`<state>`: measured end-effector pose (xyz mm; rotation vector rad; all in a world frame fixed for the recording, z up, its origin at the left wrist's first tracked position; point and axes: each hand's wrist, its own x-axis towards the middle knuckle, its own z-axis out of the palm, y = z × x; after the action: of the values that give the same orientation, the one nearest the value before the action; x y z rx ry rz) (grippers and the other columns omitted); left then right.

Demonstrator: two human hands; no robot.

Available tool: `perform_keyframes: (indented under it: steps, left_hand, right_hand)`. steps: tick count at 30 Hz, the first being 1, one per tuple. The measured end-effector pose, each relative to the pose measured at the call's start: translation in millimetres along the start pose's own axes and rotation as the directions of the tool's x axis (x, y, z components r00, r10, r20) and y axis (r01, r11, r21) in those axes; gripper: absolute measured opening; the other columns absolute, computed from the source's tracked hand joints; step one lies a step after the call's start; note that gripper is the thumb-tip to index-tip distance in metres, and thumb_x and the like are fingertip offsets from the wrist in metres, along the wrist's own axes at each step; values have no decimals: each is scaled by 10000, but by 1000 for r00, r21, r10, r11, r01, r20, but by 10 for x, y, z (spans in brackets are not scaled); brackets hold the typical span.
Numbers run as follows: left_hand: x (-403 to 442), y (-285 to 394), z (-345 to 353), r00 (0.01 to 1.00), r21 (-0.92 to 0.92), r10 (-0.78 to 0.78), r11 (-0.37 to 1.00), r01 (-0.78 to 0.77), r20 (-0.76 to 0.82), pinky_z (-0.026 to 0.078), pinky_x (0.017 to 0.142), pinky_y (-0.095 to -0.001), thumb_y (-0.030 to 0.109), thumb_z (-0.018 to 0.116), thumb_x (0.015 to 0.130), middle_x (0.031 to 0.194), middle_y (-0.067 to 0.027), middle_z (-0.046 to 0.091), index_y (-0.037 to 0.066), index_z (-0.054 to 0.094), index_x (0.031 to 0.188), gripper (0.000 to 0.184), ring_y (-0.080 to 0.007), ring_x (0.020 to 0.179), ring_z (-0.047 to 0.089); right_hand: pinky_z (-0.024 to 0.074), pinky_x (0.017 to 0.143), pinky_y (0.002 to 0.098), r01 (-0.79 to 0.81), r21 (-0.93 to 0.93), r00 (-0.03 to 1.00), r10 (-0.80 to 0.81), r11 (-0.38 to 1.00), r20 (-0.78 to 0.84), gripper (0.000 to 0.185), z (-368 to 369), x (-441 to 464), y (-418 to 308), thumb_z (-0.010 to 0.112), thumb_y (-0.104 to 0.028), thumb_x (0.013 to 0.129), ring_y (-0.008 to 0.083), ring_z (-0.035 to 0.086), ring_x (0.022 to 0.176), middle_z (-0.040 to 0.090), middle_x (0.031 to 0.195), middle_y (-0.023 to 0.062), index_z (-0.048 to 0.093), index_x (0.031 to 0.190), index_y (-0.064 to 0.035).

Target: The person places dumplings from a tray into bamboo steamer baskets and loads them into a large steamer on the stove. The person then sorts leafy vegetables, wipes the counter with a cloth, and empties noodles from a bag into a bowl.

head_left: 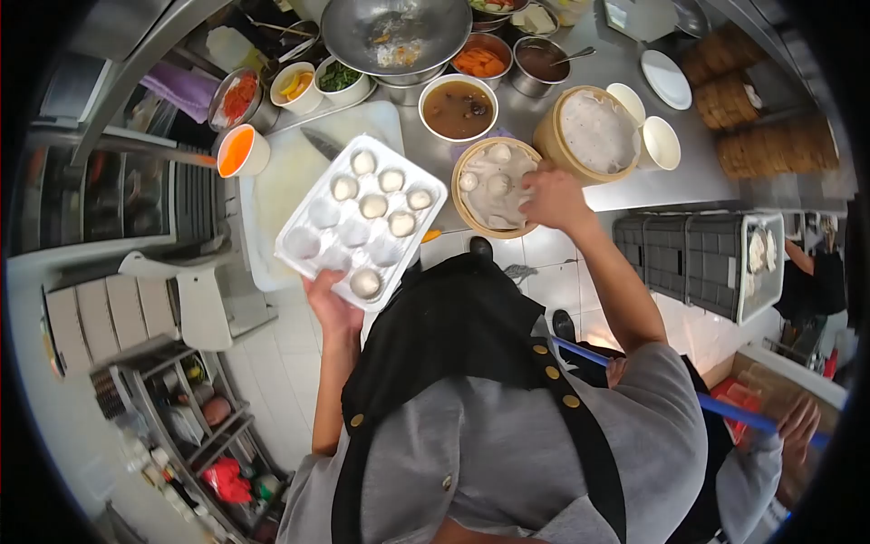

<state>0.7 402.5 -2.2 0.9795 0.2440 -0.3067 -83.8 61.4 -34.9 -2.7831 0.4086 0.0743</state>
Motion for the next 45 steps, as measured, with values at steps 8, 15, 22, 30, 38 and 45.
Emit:
perform_keyframes:
  steps: [8,15,22,30,38,45]
  left_hand:
    - [406,453,-833,975,-111,-130,982,152,181,412,993,-470,42,499,656,1285,-175,458,15,321,1350,717,-343,1198,462]
    - [685,546,-857,963,20,-152,988,151,223,430,961,-425,9,477,654,1236,-154,478,10,342,1321,680,-308,1124,505]
    - [854,223,-1007,975,365,28,925,-109,219,403,937,-352,13,429,775,1255,-122,471,-3,351,1315,546,-236,1119,487]
    - [974,53,-913,932,346,182,892,-291,315,437,900,-349,-6,412,772,1171,-141,539,-41,427,1249,479,-247,1048,541]
    - [1048,92,-639,885,445,193,807,-389,424,383,956,-330,-39,367,750,1221,-147,495,-66,397,1267,519,-238,1107,494]
    - [1054,70,-454,899,402,147,856,-325,413,362,967,-348,21,377,743,1190,-195,488,-72,413,1221,488,-295,1105,487]
  right_hand:
    - [509,662,351,-110,206,930,174,972,-324,234,48,31,-410,670,-17,673,257,622,711,619,770,125,670,904,-53]
    - [472,589,289,339,697,940,-256,632,-225,232,202,-94,-2713,685,21,720,201,599,707,630,916,98,645,941,-37]
    - [501,691,396,62,324,998,-65,944,-2,132,692,-152,-3090,714,-129,684,316,612,785,598,836,140,677,763,-31]
    - [499,667,417,-139,273,986,159,952,-54,107,738,-161,-3170,687,-162,710,313,611,788,592,798,126,677,690,-57]
    - [493,585,397,-77,386,947,189,919,-261,61,675,-133,-3072,664,-110,670,288,598,650,576,701,89,650,650,-55]
    - [475,535,341,31,484,894,192,874,-405,55,548,-91,-2962,672,-63,637,265,581,591,598,699,82,625,652,-39]
